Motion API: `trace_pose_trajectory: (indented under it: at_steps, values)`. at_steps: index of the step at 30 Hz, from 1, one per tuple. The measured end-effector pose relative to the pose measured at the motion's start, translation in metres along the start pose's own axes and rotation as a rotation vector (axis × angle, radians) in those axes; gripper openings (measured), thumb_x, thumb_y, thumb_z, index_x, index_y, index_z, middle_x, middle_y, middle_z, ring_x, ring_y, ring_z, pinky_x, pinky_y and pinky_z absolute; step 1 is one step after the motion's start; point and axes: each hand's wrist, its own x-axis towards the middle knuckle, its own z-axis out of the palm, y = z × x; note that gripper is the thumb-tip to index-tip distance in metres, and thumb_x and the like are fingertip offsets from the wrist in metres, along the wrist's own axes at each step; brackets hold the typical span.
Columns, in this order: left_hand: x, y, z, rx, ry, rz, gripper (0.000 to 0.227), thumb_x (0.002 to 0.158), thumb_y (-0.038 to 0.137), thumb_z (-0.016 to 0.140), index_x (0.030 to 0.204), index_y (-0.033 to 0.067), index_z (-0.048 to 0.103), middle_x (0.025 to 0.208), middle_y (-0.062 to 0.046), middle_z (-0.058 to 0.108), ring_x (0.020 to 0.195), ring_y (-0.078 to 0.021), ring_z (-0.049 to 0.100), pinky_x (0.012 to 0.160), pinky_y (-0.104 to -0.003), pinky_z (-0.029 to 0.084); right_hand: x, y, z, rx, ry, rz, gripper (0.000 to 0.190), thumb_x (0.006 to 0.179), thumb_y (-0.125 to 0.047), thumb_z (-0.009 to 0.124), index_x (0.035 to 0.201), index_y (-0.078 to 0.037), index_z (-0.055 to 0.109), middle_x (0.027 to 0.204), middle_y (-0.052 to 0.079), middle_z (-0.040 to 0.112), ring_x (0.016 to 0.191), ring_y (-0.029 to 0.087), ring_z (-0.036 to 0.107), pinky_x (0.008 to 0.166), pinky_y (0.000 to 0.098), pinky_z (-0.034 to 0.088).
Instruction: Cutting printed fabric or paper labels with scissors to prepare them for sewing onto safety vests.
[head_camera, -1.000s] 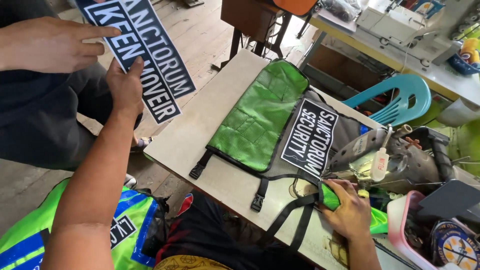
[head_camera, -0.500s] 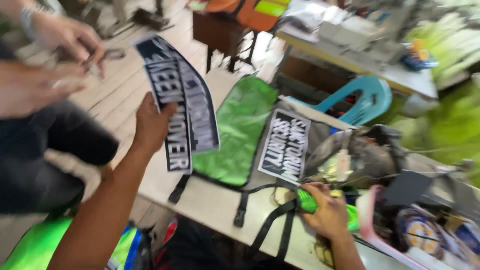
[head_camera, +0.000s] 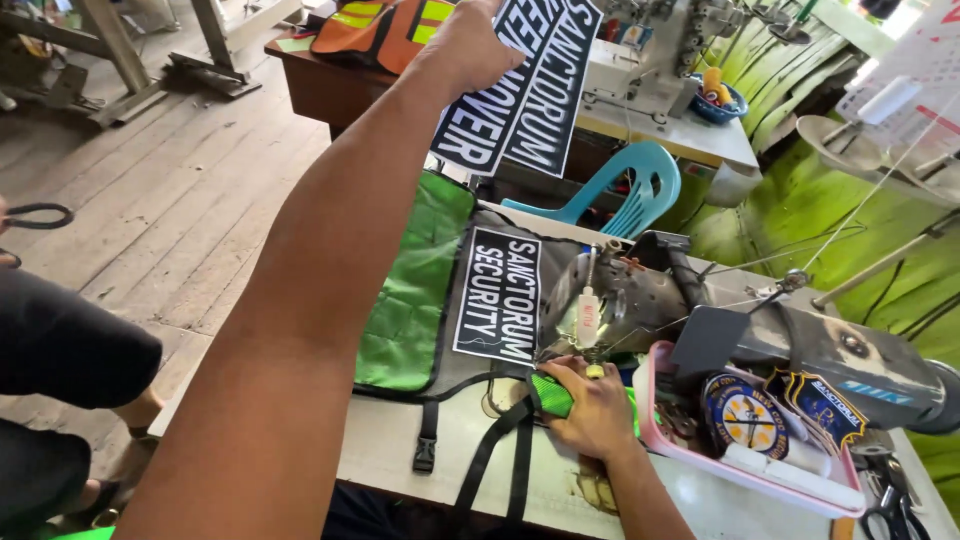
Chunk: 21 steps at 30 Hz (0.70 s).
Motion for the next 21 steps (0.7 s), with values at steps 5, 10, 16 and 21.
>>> trace_pose_trajectory:
  at_steps: [5, 10, 16, 21]
  values:
    - [0.047, -0.036, 0.032, 0.402, 0.046, -0.029, 0.051, 0.094, 0.050, 0.072, 0.122, 0.0089, 0.061, 0.112, -0.013, 0.063, 0.096, -0.0303, 0.062, 0.077, -0.042, 0.053, 0.001, 0.009, 0.009, -0.037, -0.071, 0.010, 0.077, 0.067, -0.067, 0.075, 0.136, -0.035, 0.059, 0.106, 0.001, 0.078, 0.081, 0.029, 0.076, 0.113, 0.0537, 0.034]
    - [-0.011, -0.005, -0.002, 0.363, -0.101, -0.115, 0.051, 0.099, 0.052, 0.056, 0.131, 0.0122, 0.057, 0.123, -0.011, 0.064, 0.107, -0.0296, 0.062, 0.087, -0.043, 0.050, 0.005, 0.005, 0.003, -0.037, -0.176, 0.086, 0.075, 0.070, -0.068, 0.067, 0.139, -0.041, 0.053, 0.092, 0.003, 0.080, 0.080, 0.029, 0.076, 0.119, 0.0534, 0.030]
    - [-0.111, -0.028, -0.027, 0.036, -0.188, -0.228, 0.023, 0.095, 0.025, 0.066, 0.114, 0.0127, 0.068, 0.107, -0.005, 0.073, 0.088, -0.0149, 0.071, 0.081, -0.031, 0.058, 0.000, 0.008, 0.009, -0.046, -0.111, 0.046, 0.078, 0.070, -0.074, 0.065, 0.138, -0.037, 0.056, 0.091, 0.000, 0.077, 0.070, 0.028, 0.074, 0.112, 0.0514, 0.035]
    - [-0.163, -0.093, -0.035, -0.382, -0.134, -0.539, 0.028, 0.093, 0.018, 0.063, 0.119, 0.0054, 0.064, 0.112, -0.011, 0.073, 0.101, -0.0236, 0.073, 0.089, -0.035, 0.064, -0.001, 0.008, 0.015, -0.005, 0.031, -0.024, 0.076, 0.068, -0.070, 0.069, 0.134, -0.032, 0.063, 0.120, -0.010, 0.074, 0.080, 0.026, 0.074, 0.108, 0.0547, 0.038]
